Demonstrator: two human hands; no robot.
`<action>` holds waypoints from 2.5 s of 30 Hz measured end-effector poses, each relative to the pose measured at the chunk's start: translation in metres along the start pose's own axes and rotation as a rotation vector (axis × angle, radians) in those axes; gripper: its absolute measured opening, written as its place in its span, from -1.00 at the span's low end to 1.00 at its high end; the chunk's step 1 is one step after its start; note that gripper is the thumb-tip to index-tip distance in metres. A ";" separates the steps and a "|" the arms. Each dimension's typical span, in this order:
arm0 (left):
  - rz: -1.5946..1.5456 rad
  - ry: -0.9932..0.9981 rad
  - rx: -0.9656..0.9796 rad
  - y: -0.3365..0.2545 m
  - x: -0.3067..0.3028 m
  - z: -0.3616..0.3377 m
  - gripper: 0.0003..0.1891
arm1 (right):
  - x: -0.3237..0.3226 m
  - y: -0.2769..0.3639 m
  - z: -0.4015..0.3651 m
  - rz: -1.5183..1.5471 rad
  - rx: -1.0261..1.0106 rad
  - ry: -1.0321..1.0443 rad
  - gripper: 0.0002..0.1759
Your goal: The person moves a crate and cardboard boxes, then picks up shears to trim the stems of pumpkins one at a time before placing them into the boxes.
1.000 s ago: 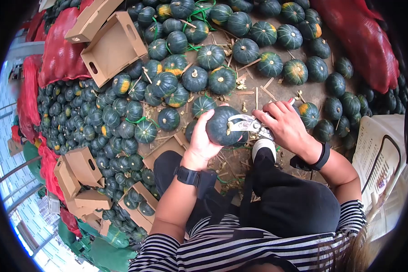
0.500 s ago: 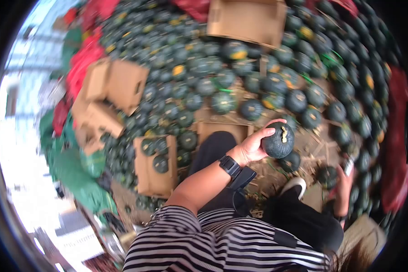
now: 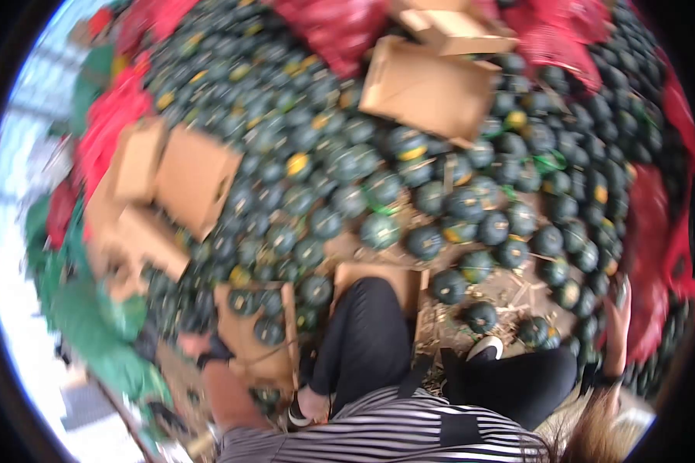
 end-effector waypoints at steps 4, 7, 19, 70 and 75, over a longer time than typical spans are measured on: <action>-1.018 -0.039 -0.236 -0.156 -0.015 -0.006 -0.36 | -0.031 0.159 0.031 -0.499 0.119 0.067 -0.29; -1.065 0.362 0.065 -0.332 -0.016 -0.040 -0.48 | -0.046 0.282 0.007 -0.241 0.164 0.073 -0.30; -0.416 1.450 0.908 -0.701 0.246 -0.298 -0.74 | 0.048 0.212 0.105 1.263 0.087 -0.299 -0.44; -0.941 1.755 0.084 -0.772 0.400 -0.478 -0.62 | 0.008 -0.064 0.246 -0.278 0.030 0.352 -0.43; -0.596 1.539 0.598 -0.773 0.395 -0.473 -0.67 | 0.019 -0.026 0.282 -0.758 -0.390 0.424 -0.46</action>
Point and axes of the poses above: each hand's wrist, its own z-axis towards the middle knuckle, its own x-axis out of the palm, y = z × x, the point moved 1 cm from there along z, towards the middle knuckle, and after that the axes turned 10 degrees about y, right-handed, at the moved point
